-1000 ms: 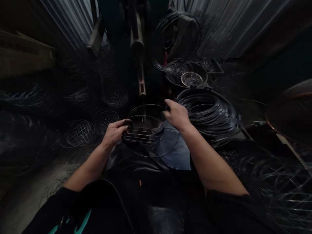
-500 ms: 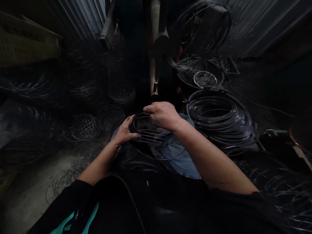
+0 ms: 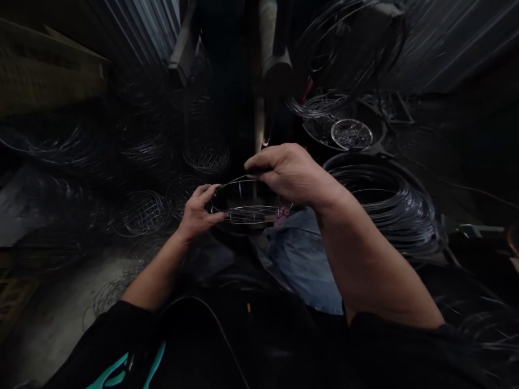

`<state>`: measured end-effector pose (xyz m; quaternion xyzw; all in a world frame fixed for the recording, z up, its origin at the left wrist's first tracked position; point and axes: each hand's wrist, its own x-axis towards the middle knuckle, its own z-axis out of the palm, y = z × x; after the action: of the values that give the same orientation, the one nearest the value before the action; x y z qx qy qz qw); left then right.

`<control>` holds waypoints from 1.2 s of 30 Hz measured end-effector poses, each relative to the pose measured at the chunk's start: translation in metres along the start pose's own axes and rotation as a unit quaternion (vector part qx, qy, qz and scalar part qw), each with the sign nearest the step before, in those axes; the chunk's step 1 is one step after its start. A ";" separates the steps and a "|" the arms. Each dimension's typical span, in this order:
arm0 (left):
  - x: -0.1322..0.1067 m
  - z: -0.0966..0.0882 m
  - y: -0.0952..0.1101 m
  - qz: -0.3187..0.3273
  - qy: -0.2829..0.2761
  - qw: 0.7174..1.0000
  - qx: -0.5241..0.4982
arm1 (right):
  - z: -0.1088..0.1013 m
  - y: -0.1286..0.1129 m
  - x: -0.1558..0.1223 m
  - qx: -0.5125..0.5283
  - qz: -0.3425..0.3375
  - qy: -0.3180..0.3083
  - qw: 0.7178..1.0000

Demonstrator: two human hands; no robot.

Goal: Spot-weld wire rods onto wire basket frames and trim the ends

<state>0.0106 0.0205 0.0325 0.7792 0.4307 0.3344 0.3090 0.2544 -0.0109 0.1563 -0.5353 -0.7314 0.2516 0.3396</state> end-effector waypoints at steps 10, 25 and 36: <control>0.040 0.017 0.001 0.150 0.025 0.981 0.121 | 0.024 0.088 -0.023 0.174 0.114 0.147 0.967; 0.066 0.030 -0.012 0.227 0.072 0.965 0.113 | 0.034 0.107 -0.011 0.187 0.075 0.343 0.917; 0.086 0.034 -0.019 0.245 0.089 0.959 0.106 | 0.043 0.112 0.005 0.117 -0.011 0.410 0.904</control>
<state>0.0635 0.0977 0.0203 0.8564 0.2851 0.4203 0.0933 0.2889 0.0277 0.0477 -0.5396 -0.4984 0.0904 0.6725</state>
